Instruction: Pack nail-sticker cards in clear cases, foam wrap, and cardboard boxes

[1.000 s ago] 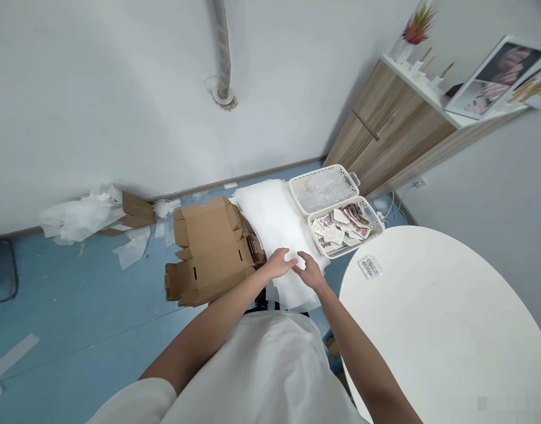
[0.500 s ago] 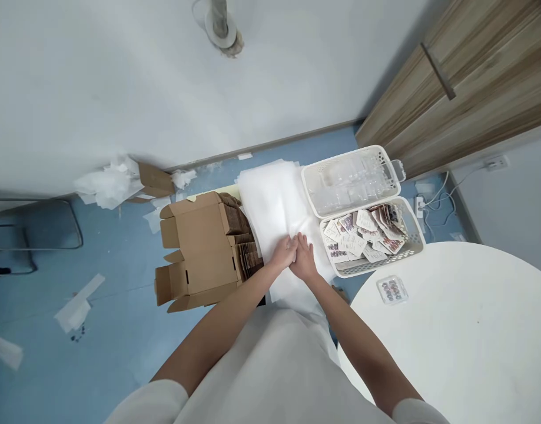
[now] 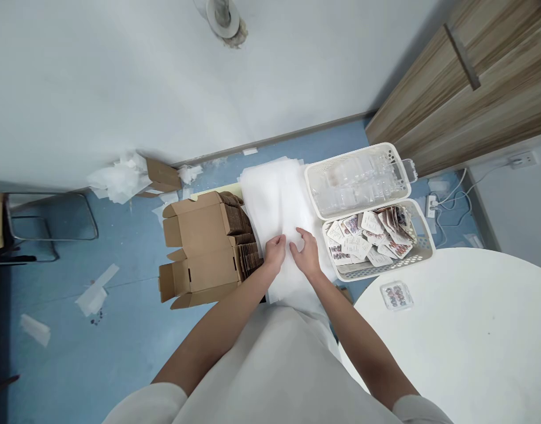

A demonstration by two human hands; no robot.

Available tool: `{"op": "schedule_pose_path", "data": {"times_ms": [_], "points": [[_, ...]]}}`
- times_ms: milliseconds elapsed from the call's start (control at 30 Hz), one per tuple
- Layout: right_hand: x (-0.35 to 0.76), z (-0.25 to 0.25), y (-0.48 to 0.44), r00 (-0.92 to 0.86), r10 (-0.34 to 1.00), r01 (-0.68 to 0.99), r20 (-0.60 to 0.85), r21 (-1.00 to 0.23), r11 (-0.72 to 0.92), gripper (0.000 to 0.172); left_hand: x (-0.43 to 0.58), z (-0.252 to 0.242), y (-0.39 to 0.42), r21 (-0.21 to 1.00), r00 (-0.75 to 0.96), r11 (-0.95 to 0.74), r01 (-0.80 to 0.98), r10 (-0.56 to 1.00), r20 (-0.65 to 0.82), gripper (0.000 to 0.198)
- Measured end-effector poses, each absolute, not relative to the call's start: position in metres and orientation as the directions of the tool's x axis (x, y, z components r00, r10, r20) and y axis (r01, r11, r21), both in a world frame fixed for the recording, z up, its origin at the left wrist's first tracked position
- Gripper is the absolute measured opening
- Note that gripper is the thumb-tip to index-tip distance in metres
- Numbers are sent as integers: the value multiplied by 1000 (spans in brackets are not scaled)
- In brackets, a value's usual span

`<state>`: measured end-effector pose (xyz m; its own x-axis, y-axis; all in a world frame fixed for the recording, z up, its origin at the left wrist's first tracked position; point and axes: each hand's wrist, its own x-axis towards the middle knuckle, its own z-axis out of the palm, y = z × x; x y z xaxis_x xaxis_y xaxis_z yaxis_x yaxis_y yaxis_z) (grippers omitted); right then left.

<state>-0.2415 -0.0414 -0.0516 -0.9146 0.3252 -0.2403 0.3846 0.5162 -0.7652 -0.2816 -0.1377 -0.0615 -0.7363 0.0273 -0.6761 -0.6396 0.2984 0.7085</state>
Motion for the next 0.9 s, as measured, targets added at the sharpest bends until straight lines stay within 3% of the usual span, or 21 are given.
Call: {"op": "schedule_pose_path", "data": {"times_ms": [133,333,533,633,900], "points": [[-258,-45,-35,-940,206,342,-273,-751,565,38,-277,-58,-139,688,-695,385,-615,147,-704,39],[-262,-25,-34,-893,260,403,-368,-394,826,64,-267,-35,-146,714,-695,449,-537,244,-676,58],[-242,9,-44,-952,103,196,-287,-315,929,62,-259,-18,-163,805,-710,420,-420,400,-579,59],[-220,23,-47,-959,169,233,-229,-296,926,65,-256,-14,-170,828,-704,416,-376,453,-547,63],[-118,51,-52,-845,534,516,-35,-316,796,64,-232,-24,-169,786,-671,576,-223,494,-553,85]]}}
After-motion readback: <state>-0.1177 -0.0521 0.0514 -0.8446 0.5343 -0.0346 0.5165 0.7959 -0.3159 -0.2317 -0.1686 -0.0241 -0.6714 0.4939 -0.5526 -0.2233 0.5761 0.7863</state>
